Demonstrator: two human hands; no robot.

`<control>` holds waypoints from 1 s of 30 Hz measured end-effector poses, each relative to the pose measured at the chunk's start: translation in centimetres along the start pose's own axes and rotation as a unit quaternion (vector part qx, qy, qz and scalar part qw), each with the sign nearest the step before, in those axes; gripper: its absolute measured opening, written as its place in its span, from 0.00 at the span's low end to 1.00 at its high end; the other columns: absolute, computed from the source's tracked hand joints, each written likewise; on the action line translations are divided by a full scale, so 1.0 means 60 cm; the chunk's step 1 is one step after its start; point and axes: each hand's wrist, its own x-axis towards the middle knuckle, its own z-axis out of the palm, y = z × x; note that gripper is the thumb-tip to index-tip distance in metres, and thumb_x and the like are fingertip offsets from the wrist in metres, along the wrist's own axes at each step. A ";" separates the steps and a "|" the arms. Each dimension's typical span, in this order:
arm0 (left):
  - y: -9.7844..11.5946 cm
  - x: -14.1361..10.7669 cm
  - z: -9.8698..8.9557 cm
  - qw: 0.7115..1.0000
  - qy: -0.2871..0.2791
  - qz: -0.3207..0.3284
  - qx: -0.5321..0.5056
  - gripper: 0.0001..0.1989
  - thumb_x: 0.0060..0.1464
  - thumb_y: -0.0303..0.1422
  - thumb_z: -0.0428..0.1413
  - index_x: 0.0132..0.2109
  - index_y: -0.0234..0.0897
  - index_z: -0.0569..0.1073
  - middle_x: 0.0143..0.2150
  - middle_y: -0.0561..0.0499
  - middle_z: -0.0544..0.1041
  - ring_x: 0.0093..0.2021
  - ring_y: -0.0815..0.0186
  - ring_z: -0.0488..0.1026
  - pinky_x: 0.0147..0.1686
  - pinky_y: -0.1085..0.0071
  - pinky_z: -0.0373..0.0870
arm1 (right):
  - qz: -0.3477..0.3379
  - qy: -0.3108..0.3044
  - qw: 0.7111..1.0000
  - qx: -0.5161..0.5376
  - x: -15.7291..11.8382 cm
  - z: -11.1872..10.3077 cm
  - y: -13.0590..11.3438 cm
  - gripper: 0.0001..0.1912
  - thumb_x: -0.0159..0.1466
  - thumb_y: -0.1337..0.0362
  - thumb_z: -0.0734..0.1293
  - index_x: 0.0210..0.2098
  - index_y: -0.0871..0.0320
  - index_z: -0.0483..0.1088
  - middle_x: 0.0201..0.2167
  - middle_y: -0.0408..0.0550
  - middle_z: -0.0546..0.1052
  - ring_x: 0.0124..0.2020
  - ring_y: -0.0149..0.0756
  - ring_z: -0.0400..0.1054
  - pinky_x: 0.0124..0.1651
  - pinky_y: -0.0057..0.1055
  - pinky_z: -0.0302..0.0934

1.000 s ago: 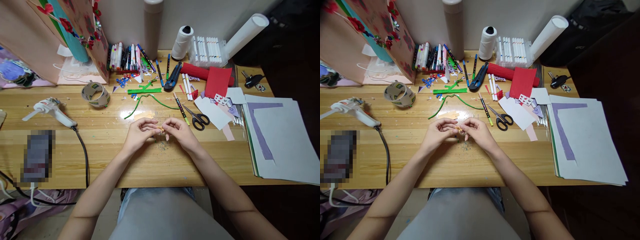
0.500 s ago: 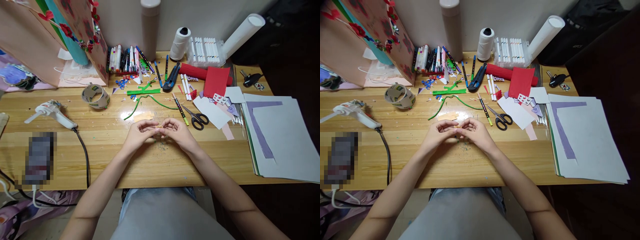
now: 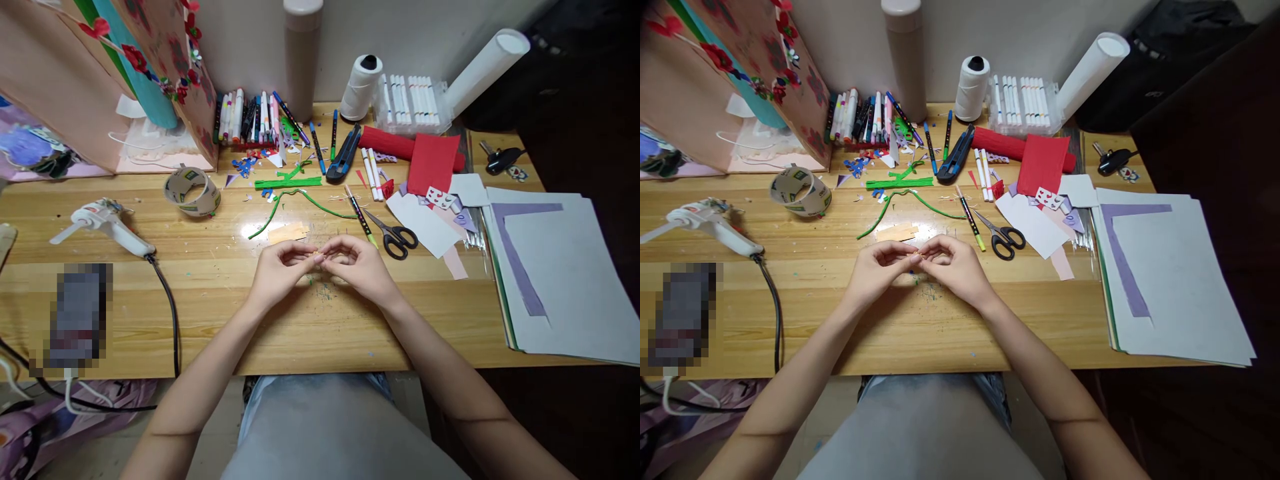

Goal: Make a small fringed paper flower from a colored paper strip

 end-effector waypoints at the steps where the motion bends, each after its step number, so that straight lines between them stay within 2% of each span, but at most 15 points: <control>1: 0.000 0.000 -0.001 1.000 -0.002 -0.001 0.002 0.16 0.38 0.39 0.65 0.33 0.31 0.77 0.33 0.45 0.80 0.32 0.64 0.76 0.38 0.68 0.73 | -0.003 -0.004 1.000 -0.009 -0.001 -0.001 -0.001 0.12 0.50 0.60 0.73 0.30 0.58 0.71 0.30 0.45 0.75 0.30 0.32 0.71 0.31 0.27 0.65; 6: -0.003 0.004 -0.010 0.998 -0.041 -0.036 -0.023 0.16 0.41 0.41 0.63 0.34 0.32 0.78 0.32 0.46 0.80 0.32 0.65 0.75 0.36 0.69 0.73 | -0.015 -0.008 1.000 -0.024 -0.001 -0.002 -0.002 0.10 0.51 0.62 0.73 0.30 0.58 0.71 0.30 0.45 0.76 0.30 0.32 0.72 0.32 0.27 0.65; 9: -0.005 0.006 -0.010 0.996 -0.042 -0.062 -0.047 0.15 0.43 0.41 0.63 0.33 0.32 0.78 0.32 0.47 0.79 0.32 0.67 0.75 0.37 0.69 0.72 | -0.023 -0.011 1.000 -0.015 0.001 -0.002 0.000 0.09 0.51 0.62 0.73 0.30 0.58 0.71 0.30 0.45 0.77 0.31 0.33 0.72 0.34 0.28 0.66; 14: -0.003 0.004 -0.004 0.999 -0.017 -0.029 -0.029 0.16 0.41 0.41 0.64 0.33 0.31 0.77 0.30 0.47 0.79 0.31 0.66 0.74 0.37 0.68 0.72 | -0.046 -0.009 0.999 -0.010 0.004 -0.005 -0.001 0.06 0.54 0.64 0.71 0.32 0.58 0.74 0.32 0.45 0.78 0.35 0.33 0.73 0.41 0.30 0.67; 17: -0.001 0.003 -0.004 0.999 -0.016 -0.032 -0.024 0.17 0.39 0.41 0.64 0.32 0.31 0.78 0.31 0.46 0.79 0.31 0.65 0.75 0.36 0.68 0.72 | -0.054 -0.015 0.998 -0.021 0.004 -0.005 -0.003 0.05 0.55 0.65 0.70 0.32 0.57 0.75 0.33 0.45 0.79 0.36 0.33 0.73 0.42 0.30 0.67; 23: -0.008 0.006 -0.014 0.993 -0.056 -0.068 -0.077 0.16 0.41 0.41 0.64 0.34 0.33 0.79 0.33 0.46 0.79 0.33 0.67 0.74 0.37 0.70 0.71 | -0.028 -0.015 0.999 0.014 0.007 -0.008 -0.003 0.06 0.53 0.65 0.72 0.31 0.57 0.75 0.32 0.45 0.79 0.35 0.33 0.73 0.41 0.30 0.67; 30: -0.012 0.010 -0.012 0.994 -0.038 -0.057 -0.083 0.15 0.39 0.40 0.65 0.33 0.33 0.79 0.32 0.46 0.79 0.31 0.69 0.73 0.35 0.72 0.69 | 0.009 -0.027 0.995 0.091 0.009 -0.006 0.005 0.07 0.51 0.64 0.73 0.30 0.56 0.75 0.31 0.43 0.78 0.34 0.32 0.72 0.41 0.29 0.65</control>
